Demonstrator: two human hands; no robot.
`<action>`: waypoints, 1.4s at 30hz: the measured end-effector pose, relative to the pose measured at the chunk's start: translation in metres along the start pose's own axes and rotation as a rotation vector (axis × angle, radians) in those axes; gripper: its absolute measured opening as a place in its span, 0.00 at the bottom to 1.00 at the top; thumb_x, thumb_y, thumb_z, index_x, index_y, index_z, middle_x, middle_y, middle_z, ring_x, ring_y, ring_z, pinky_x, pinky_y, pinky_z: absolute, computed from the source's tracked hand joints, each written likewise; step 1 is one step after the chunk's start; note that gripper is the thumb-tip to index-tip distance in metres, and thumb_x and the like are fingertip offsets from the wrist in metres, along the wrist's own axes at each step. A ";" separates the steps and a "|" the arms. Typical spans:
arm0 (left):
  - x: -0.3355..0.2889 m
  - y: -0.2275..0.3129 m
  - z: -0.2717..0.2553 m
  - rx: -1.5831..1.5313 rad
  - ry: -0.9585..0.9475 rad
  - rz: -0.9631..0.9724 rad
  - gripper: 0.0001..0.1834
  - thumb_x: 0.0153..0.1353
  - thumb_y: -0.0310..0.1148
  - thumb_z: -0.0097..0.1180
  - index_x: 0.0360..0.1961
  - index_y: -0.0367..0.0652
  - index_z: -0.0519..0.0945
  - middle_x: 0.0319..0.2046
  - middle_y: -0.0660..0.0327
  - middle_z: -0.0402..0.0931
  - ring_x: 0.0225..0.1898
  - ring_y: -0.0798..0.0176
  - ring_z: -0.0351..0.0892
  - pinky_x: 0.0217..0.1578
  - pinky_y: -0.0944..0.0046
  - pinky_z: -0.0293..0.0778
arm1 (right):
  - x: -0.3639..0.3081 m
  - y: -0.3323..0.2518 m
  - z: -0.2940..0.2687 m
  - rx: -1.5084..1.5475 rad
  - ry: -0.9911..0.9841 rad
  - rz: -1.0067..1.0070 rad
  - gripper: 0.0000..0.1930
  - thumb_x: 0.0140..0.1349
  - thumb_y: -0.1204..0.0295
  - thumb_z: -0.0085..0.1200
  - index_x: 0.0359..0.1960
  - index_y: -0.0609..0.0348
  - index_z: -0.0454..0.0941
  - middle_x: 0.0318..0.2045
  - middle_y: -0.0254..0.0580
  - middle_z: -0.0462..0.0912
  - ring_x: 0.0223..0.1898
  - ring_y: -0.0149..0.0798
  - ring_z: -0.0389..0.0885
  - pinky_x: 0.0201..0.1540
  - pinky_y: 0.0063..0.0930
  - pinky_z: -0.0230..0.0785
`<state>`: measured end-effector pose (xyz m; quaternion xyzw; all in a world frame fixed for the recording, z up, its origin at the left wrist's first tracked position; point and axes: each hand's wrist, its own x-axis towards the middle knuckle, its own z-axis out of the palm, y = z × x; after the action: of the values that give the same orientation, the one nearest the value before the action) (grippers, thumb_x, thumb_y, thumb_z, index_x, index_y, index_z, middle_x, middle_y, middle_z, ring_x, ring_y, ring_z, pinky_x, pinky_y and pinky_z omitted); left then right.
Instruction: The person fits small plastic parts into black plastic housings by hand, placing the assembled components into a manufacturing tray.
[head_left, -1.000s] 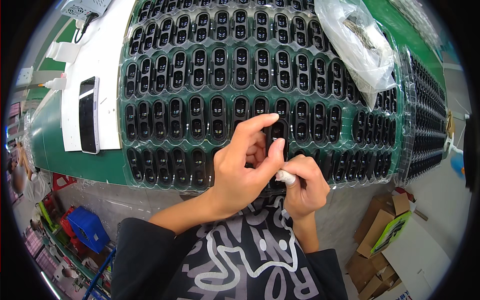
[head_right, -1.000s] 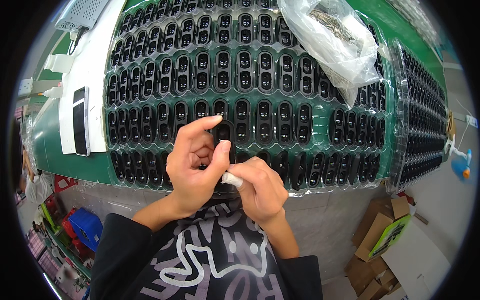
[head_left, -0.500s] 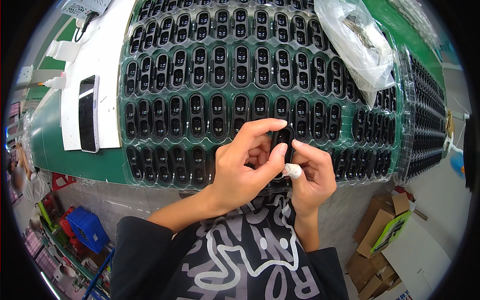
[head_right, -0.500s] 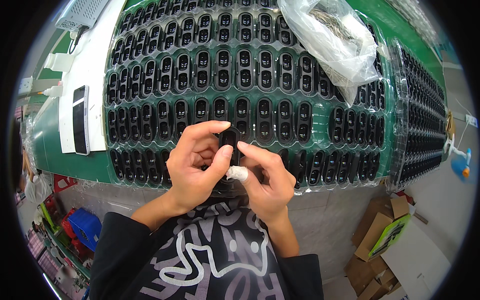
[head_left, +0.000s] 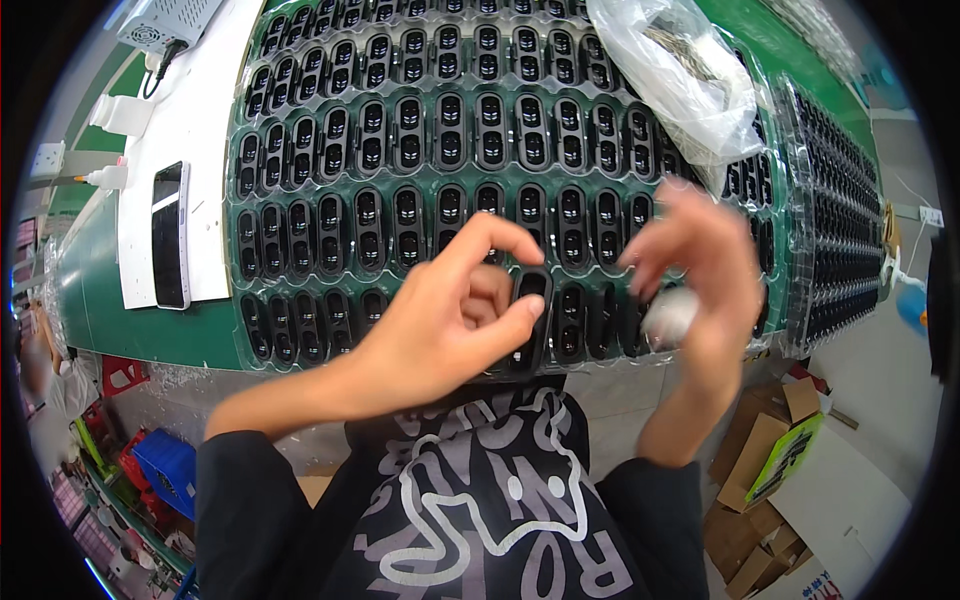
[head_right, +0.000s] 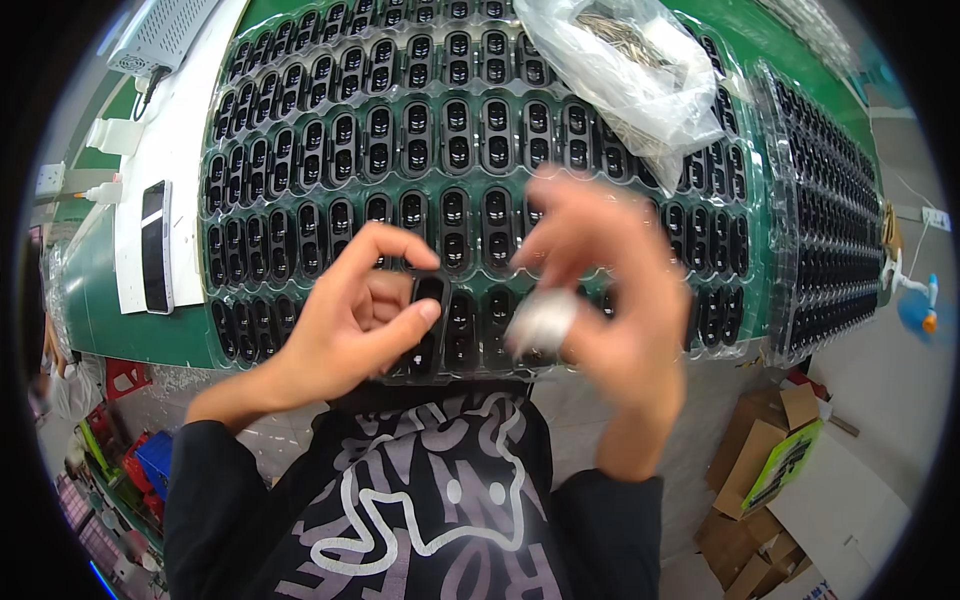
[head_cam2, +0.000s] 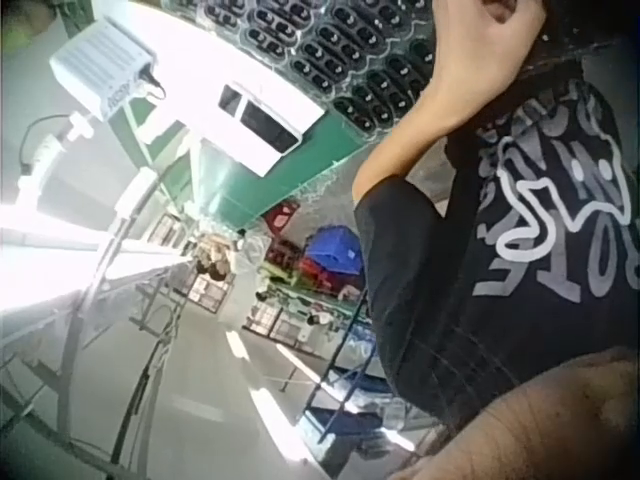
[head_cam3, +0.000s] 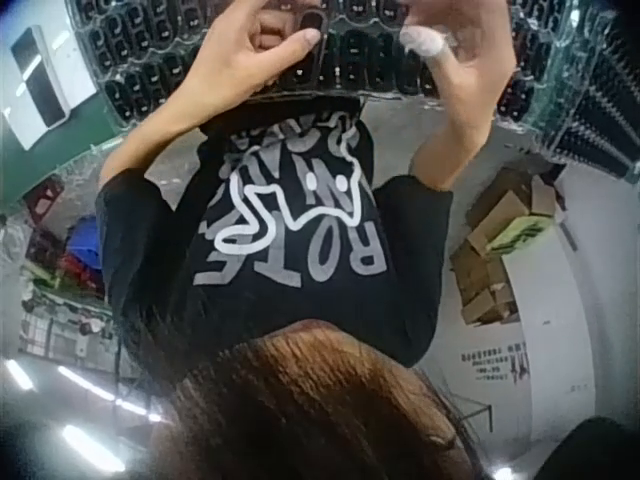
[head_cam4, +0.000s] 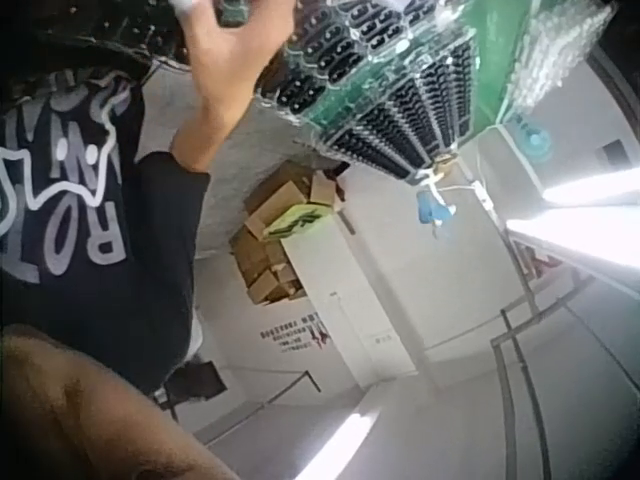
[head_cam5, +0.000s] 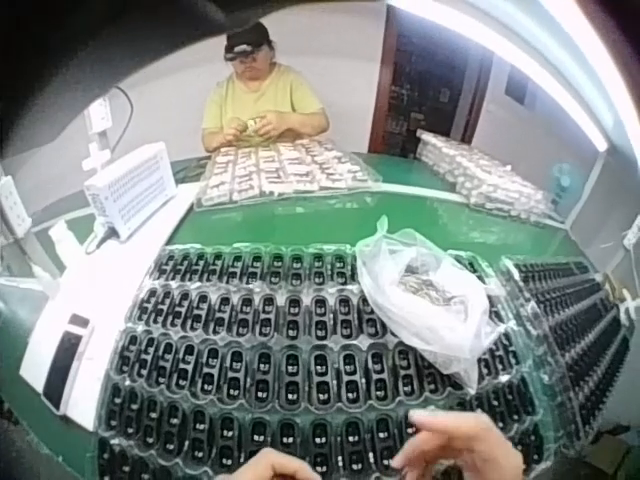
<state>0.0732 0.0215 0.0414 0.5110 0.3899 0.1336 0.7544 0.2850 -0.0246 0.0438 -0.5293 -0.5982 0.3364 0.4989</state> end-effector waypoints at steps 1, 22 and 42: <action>0.004 0.004 -0.002 0.128 -0.010 0.055 0.17 0.59 0.24 0.49 0.48 0.43 0.61 0.19 0.70 0.66 0.18 0.82 0.60 0.19 0.81 0.53 | 0.019 0.003 -0.014 0.005 0.058 0.009 0.22 0.48 0.73 0.58 0.47 0.62 0.72 0.29 0.36 0.77 0.26 0.25 0.73 0.27 0.16 0.65; 0.139 0.019 0.070 1.035 0.030 0.684 0.11 0.52 0.30 0.50 0.34 0.36 0.67 0.24 0.50 0.75 0.28 0.45 0.76 0.30 0.51 0.70 | 0.163 0.064 -0.047 -1.285 -0.182 -0.176 0.06 0.47 0.76 0.47 0.21 0.62 0.77 0.27 0.54 0.79 0.31 0.53 0.78 0.34 0.42 0.70; 0.174 0.021 0.090 1.398 -0.303 1.317 0.05 0.45 0.29 0.53 0.24 0.42 0.77 0.32 0.60 0.69 0.38 0.60 0.71 0.32 0.64 0.74 | 0.142 0.060 -0.077 -0.597 0.230 -0.320 0.06 0.50 0.80 0.49 0.31 0.66 0.71 0.19 0.42 0.71 0.19 0.26 0.69 0.24 0.20 0.63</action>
<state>0.2573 0.0747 -0.0034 0.9713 -0.0843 0.2001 0.0971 0.3842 0.1161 0.0433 -0.5858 -0.6854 0.0026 0.4325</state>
